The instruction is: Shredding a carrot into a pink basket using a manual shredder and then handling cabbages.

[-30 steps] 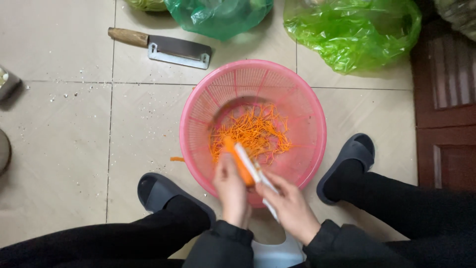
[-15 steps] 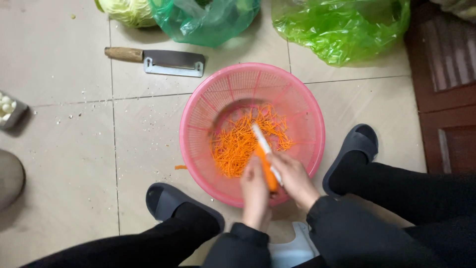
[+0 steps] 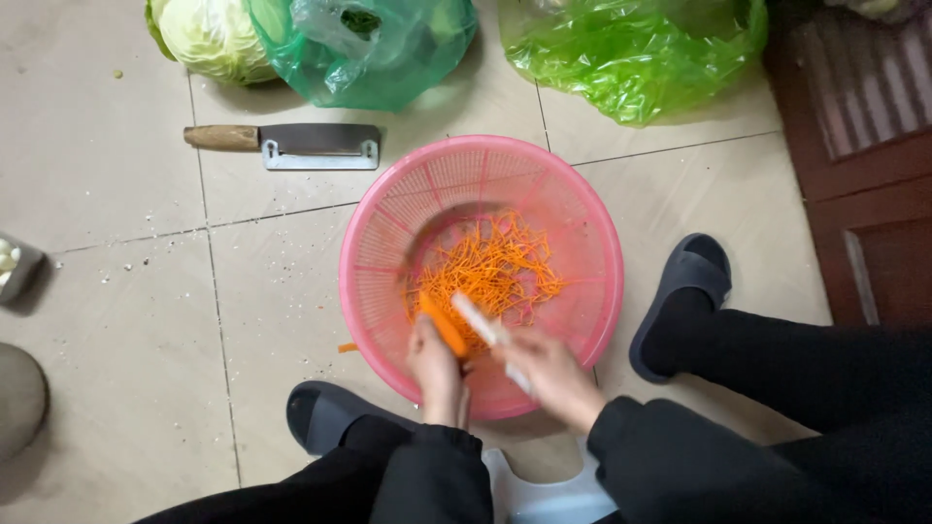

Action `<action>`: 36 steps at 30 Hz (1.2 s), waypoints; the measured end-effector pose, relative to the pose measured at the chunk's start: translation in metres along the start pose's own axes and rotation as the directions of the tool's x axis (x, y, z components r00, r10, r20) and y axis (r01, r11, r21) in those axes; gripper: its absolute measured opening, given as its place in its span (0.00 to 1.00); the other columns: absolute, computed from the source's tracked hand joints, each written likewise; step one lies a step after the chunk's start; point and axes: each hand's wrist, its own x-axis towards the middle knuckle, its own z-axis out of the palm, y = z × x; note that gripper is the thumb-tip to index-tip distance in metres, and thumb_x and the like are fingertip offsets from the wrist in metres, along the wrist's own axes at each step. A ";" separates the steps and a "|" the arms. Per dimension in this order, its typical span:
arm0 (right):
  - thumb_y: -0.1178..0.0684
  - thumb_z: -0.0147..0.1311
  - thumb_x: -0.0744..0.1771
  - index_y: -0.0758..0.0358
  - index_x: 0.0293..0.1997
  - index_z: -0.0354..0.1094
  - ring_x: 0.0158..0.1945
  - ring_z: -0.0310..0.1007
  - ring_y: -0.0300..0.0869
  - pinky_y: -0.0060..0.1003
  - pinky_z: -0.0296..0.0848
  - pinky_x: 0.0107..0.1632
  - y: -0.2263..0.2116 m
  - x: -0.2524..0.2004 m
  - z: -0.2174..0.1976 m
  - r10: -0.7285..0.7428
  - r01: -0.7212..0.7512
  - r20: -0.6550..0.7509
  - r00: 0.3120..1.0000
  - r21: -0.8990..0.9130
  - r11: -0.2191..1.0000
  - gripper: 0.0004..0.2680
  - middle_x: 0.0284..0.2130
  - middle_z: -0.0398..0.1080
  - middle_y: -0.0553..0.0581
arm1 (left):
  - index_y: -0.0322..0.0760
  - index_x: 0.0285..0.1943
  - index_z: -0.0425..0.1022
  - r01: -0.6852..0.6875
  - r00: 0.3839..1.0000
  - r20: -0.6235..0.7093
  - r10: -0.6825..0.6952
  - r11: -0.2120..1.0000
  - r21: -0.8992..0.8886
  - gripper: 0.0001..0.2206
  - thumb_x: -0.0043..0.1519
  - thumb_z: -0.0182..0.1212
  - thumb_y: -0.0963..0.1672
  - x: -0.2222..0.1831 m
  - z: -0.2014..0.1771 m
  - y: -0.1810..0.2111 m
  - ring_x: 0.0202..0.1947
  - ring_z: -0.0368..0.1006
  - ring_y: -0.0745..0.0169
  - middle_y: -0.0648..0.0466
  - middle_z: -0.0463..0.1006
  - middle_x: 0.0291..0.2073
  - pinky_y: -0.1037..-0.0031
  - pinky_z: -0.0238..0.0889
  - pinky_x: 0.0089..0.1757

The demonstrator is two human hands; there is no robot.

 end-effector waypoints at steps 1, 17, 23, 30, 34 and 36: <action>0.44 0.68 0.62 0.65 0.58 0.79 0.39 0.79 0.43 0.35 0.75 0.39 -0.004 0.014 -0.004 -0.015 0.017 -0.070 0.997 0.036 0.999 0.21 0.34 0.80 0.60 | 0.35 0.56 0.78 0.048 0.982 0.182 -0.057 0.997 0.054 0.20 0.70 0.54 0.54 -0.023 0.000 0.014 0.16 0.68 0.50 0.45 0.75 0.28 0.62 0.61 0.16; 0.43 0.69 0.61 0.60 0.59 0.79 0.24 0.74 0.36 0.26 0.63 0.19 0.020 0.020 0.021 -0.006 0.006 0.001 1.000 0.021 1.000 0.22 0.23 0.74 0.54 | 0.47 0.67 0.77 0.046 0.999 0.027 -0.047 0.998 0.052 0.24 0.67 0.62 0.58 0.069 0.005 -0.038 0.28 0.79 0.23 0.31 0.80 0.47 0.45 0.74 0.20; 0.43 0.63 0.67 0.62 0.51 0.81 0.15 0.69 0.40 0.33 0.62 0.15 0.038 0.059 0.013 -0.094 0.104 -0.122 0.988 0.080 0.991 0.14 0.18 0.75 0.58 | 0.29 0.53 0.76 0.045 0.977 0.206 -0.063 0.995 0.095 0.22 0.70 0.57 0.54 0.020 0.028 -0.042 0.18 0.78 0.35 0.33 0.79 0.31 0.57 0.69 0.14; 0.38 0.67 0.66 0.57 0.55 0.81 0.29 0.78 0.40 0.35 0.74 0.26 0.045 0.087 0.009 -0.164 0.178 -0.179 0.970 0.062 0.982 0.18 0.31 0.81 0.58 | 0.35 0.59 0.78 0.011 0.955 0.289 -0.069 0.980 0.198 0.25 0.68 0.61 0.57 0.016 0.024 -0.039 0.17 0.76 0.33 0.33 0.78 0.32 0.57 0.70 0.13; 0.50 0.65 0.66 0.68 0.56 0.77 0.23 0.77 0.42 0.33 0.72 0.19 0.063 0.067 0.035 -0.124 0.128 -0.041 0.991 0.130 0.983 0.15 0.26 0.79 0.60 | 0.32 0.63 0.73 -0.057 0.980 0.201 -0.009 0.945 0.321 0.26 0.70 0.52 0.57 0.062 -0.002 -0.025 0.32 0.81 0.27 0.30 0.77 0.43 0.49 0.76 0.23; 0.53 0.66 0.66 0.70 0.57 0.75 0.24 0.77 0.43 0.32 0.72 0.20 0.045 0.075 0.023 -0.135 0.136 -0.016 0.991 0.167 0.977 0.16 0.27 0.78 0.60 | 0.37 0.65 0.71 0.038 0.995 0.081 -0.053 0.984 0.176 0.28 0.68 0.56 0.59 0.045 0.015 -0.026 0.32 0.80 0.28 0.34 0.77 0.46 0.47 0.77 0.25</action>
